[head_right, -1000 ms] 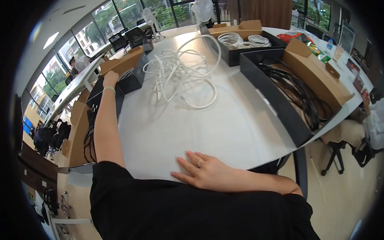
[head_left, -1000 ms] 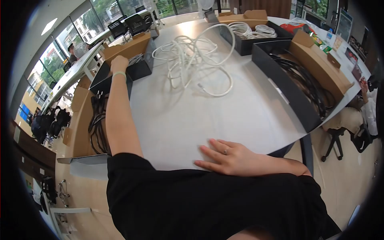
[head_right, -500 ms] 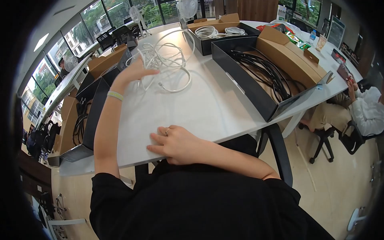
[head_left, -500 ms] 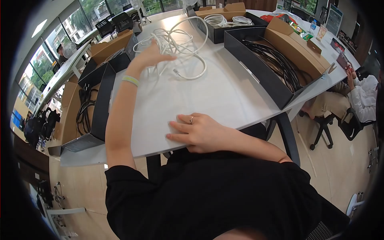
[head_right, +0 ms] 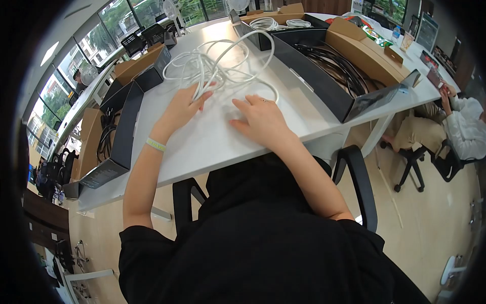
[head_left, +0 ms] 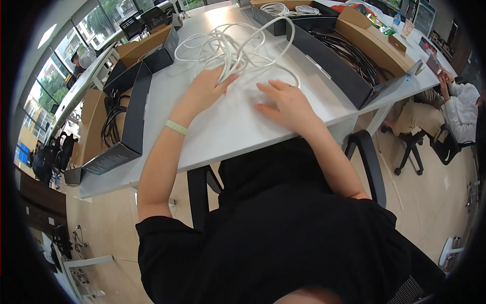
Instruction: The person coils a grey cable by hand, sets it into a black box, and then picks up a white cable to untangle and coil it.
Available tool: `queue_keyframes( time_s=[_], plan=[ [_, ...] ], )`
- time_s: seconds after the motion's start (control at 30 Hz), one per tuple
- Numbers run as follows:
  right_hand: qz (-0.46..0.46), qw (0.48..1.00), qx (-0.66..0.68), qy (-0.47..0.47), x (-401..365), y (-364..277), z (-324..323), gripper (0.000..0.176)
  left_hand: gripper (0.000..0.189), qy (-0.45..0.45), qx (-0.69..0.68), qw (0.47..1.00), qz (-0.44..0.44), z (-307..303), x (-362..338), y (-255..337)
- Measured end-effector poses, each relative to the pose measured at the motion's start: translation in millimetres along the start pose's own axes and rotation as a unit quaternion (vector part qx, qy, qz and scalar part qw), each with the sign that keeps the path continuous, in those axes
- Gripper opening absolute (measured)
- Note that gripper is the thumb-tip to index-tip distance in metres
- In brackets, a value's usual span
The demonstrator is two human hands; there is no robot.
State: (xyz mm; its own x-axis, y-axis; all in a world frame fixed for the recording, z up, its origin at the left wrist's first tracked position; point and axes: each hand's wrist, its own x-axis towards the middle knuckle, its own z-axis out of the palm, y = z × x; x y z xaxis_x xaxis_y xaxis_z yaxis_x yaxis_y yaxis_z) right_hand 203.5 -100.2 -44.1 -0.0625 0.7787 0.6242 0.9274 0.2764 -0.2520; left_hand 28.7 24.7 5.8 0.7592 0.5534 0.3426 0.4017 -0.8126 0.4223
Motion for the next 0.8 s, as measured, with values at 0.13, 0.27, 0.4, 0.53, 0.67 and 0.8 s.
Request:
queue_keyframes(
  time_s=[0.13, 0.27, 0.4, 0.53, 0.67, 0.8],
  plan=[
    [0.082, 0.994, 0.053, -0.040, -5, 0, -5, 0.024, 0.037, 0.096, -0.066, 0.993, 0.017, -3, 9, -11],
    [0.055, 0.993, -0.054, 0.091, -13, 2, -6, 0.015, 0.036, 0.218, -0.194, 0.956, -0.017, -14, 8, -27],
    [0.053, 0.953, -0.114, 0.275, -11, -5, -11, 0.016, 0.031, 0.299, -0.183, 0.937, 0.017, -7, 8, -39],
    [0.001, 0.948, 0.016, 0.319, -11, 2, -18, 0.016, 0.028, 0.418, 0.045, 0.901, 0.107, -15, 13, -41],
    [-0.020, 0.938, 0.119, 0.325, -15, 5, -25, 0.009, 0.025, 0.397, 0.229, 0.884, 0.094, -23, 6, -41],
    [0.008, 0.926, 0.184, 0.329, -5, 4, -29, 0.012, 0.035, 0.319, 0.420, 0.850, -0.008, -20, 4, -36]
  ],
)
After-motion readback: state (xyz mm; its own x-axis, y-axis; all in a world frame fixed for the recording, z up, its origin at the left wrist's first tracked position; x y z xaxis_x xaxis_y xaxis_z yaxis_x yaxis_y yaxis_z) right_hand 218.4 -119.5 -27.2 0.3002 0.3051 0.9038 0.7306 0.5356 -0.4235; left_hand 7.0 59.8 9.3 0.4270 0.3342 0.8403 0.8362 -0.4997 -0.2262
